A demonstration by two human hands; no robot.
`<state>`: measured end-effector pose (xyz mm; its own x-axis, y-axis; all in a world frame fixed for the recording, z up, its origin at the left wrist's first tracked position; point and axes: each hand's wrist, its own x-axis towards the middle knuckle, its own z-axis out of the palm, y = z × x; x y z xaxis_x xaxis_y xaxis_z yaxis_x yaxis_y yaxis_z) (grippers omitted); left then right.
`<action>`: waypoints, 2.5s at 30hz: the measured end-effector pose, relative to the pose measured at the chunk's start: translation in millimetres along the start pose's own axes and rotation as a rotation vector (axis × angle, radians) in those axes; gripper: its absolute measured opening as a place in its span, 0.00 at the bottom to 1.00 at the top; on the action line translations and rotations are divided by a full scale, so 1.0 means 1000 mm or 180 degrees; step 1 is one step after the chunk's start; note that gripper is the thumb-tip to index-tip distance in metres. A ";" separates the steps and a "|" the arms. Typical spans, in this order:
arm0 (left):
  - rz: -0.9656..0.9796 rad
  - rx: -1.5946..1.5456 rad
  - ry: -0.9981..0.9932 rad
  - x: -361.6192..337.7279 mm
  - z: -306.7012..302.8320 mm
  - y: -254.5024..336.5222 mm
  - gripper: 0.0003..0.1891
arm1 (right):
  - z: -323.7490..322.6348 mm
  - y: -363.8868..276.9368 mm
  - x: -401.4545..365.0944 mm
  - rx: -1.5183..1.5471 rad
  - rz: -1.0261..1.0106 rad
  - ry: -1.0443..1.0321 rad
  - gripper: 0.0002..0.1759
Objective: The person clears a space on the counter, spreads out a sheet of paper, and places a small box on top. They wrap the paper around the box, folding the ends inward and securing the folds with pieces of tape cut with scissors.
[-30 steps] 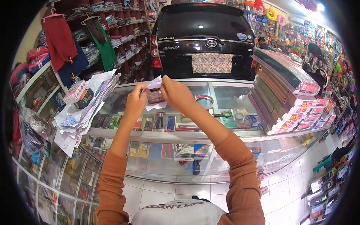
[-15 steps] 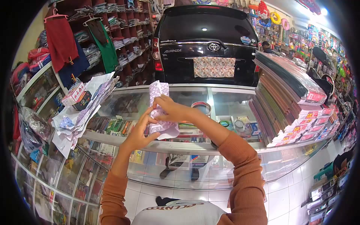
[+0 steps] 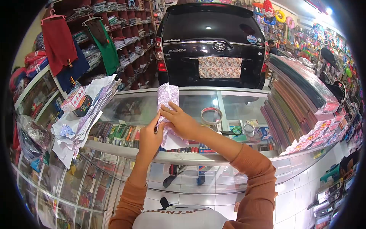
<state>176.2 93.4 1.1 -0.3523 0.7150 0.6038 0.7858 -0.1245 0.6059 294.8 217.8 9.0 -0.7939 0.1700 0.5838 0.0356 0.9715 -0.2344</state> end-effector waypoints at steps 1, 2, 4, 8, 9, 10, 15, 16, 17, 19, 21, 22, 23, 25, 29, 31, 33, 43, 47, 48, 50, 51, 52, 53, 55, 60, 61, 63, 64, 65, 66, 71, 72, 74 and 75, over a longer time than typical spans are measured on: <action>0.0083 -0.0248 0.0080 -0.001 0.002 -0.006 0.21 | 0.001 0.003 -0.001 0.0138 -0.0041 0.0046 0.28; 0.0166 -0.0499 0.0162 0.000 0.002 -0.006 0.21 | 0.001 0.006 -0.002 0.0273 -0.0083 0.0091 0.27; 0.0071 -0.0651 0.0014 0.000 -0.004 -0.005 0.15 | 0.000 0.009 -0.005 0.0629 -0.0055 0.0222 0.25; 0.0236 -0.0801 -0.0179 0.006 -0.011 -0.012 0.12 | -0.011 0.002 -0.010 0.1122 0.0117 0.0407 0.21; 0.0378 -0.0779 -0.0190 0.009 -0.012 -0.016 0.11 | -0.012 0.003 -0.011 0.1137 0.0137 0.0426 0.21; 0.0448 -0.0779 -0.0276 0.011 -0.014 -0.017 0.11 | -0.013 0.004 -0.011 0.1195 0.0111 0.0408 0.20; 0.0520 -0.1185 -0.0652 0.026 -0.017 -0.026 0.10 | -0.018 0.014 -0.014 0.1464 0.0048 0.0254 0.14; 0.0606 -0.1007 -0.0695 0.027 -0.019 -0.027 0.10 | -0.018 0.016 -0.015 0.1509 0.0030 0.0249 0.14; 0.0693 -0.0830 -0.0735 0.029 -0.022 -0.024 0.10 | -0.019 0.018 -0.015 0.1551 0.0010 0.0243 0.13; 0.0764 -0.0669 -0.0813 0.032 -0.026 -0.022 0.11 | -0.020 0.019 -0.016 0.1552 0.0022 0.0226 0.12; 0.0732 -0.0688 -0.0894 0.034 -0.025 -0.022 0.12 | -0.021 0.017 -0.017 0.1482 0.0079 0.0211 0.11; 0.0778 -0.0717 -0.0856 0.035 -0.024 -0.022 0.12 | -0.019 0.017 -0.018 0.1579 0.0143 0.0275 0.11; 0.0830 -0.0740 -0.0818 0.036 -0.022 -0.022 0.12 | -0.017 0.016 -0.019 0.1675 0.0200 0.0347 0.10; 0.0905 -0.0702 -0.0754 0.038 -0.017 -0.026 0.11 | -0.015 0.015 -0.018 0.1662 0.0203 0.0440 0.09; 0.0810 -0.0742 -0.0766 0.035 -0.017 -0.027 0.10 | -0.015 0.013 -0.018 0.1404 0.0057 0.0546 0.09; 0.0804 -0.0895 -0.0786 0.034 -0.016 -0.029 0.09 | -0.013 0.013 -0.017 0.1407 0.0048 0.0583 0.10; 0.0637 -0.1207 -0.0844 0.034 -0.009 -0.036 0.08 | -0.012 0.014 -0.015 0.1431 0.0071 0.0589 0.10; 0.0930 -0.0735 -0.0867 0.033 -0.013 -0.030 0.06 | -0.014 0.008 -0.013 0.1067 0.0078 0.0592 0.10; 0.0424 -0.1264 -0.1069 0.028 -0.012 -0.030 0.09 | -0.018 0.012 -0.017 0.1637 0.0274 0.0465 0.12; 0.0370 -0.1319 -0.1076 0.026 -0.015 -0.028 0.10 | -0.018 0.017 -0.021 0.1787 0.0283 0.0457 0.13; 0.0329 -0.1328 -0.1101 0.024 -0.015 -0.028 0.12 | -0.019 0.022 -0.023 0.1975 0.0272 0.0421 0.15; 0.0344 -0.1283 -0.1120 0.024 -0.015 -0.031 0.12 | -0.020 0.023 -0.024 0.2010 0.0253 0.0395 0.15; 0.0356 -0.1242 -0.1140 0.023 -0.015 -0.032 0.13 | -0.021 0.022 -0.024 0.2046 0.0239 0.0365 0.15; 0.0300 -0.1225 -0.1134 0.022 -0.015 -0.029 0.15 | -0.026 0.016 -0.023 0.1989 0.0450 0.0244 0.14; 0.0188 -0.1192 -0.1106 0.021 -0.017 -0.022 0.18 | -0.025 0.017 -0.022 0.1534 0.0333 0.0233 0.17; -0.0289 -0.1225 -0.0896 0.010 -0.002 -0.027 0.29 | -0.032 0.006 -0.007 0.0421 0.0430 -0.0015 0.26; -0.0363 -0.1051 -0.0831 0.007 -0.001 -0.025 0.30 | -0.023 0.013 -0.004 0.0116 -0.0083 0.0316 0.31; -0.0147 -0.0293 -0.0429 0.002 0.005 -0.021 0.30 | -0.023 0.006 0.005 -0.0266 -0.0049 0.0225 0.32; -0.0059 -0.0103 -0.0417 0.001 0.010 -0.023 0.29 | -0.023 0.003 0.008 -0.0445 -0.0036 0.0175 0.33; 0.0024 0.0092 -0.0402 0.002 0.013 -0.026 0.27 | -0.022 0.001 0.010 -0.0613 0.0225 -0.0381 0.36; 0.0101 0.0296 -0.0386 0.001 0.015 -0.028 0.26 | -0.017 0.004 0.009 -0.0533 0.0113 -0.0217 0.37; -0.0012 -0.0102 -0.0468 0.000 0.007 -0.026 0.22 | -0.001 0.014 0.009 -0.0137 0.0172 -0.0329 0.40; 0.0039 -0.0316 -0.0482 0.004 0.002 -0.017 0.22 | 0.000 0.015 0.009 -0.0216 0.0157 -0.0353 0.40; -0.0635 -0.0225 -0.0774 0.004 -0.007 -0.005 0.20 | 0.001 0.014 0.008 -0.0274 0.0161 -0.0319 0.39; -0.0523 -0.0018 -0.0637 0.002 -0.004 -0.005 0.19 | 0.001 0.013 0.009 -0.0300 0.0161 -0.0302 0.39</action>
<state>169.9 93.0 1.6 -0.3669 0.8478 0.3829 0.7232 0.0011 0.6906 287.7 231.5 9.9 -0.8434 0.2072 0.4957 0.1305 0.9740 -0.1850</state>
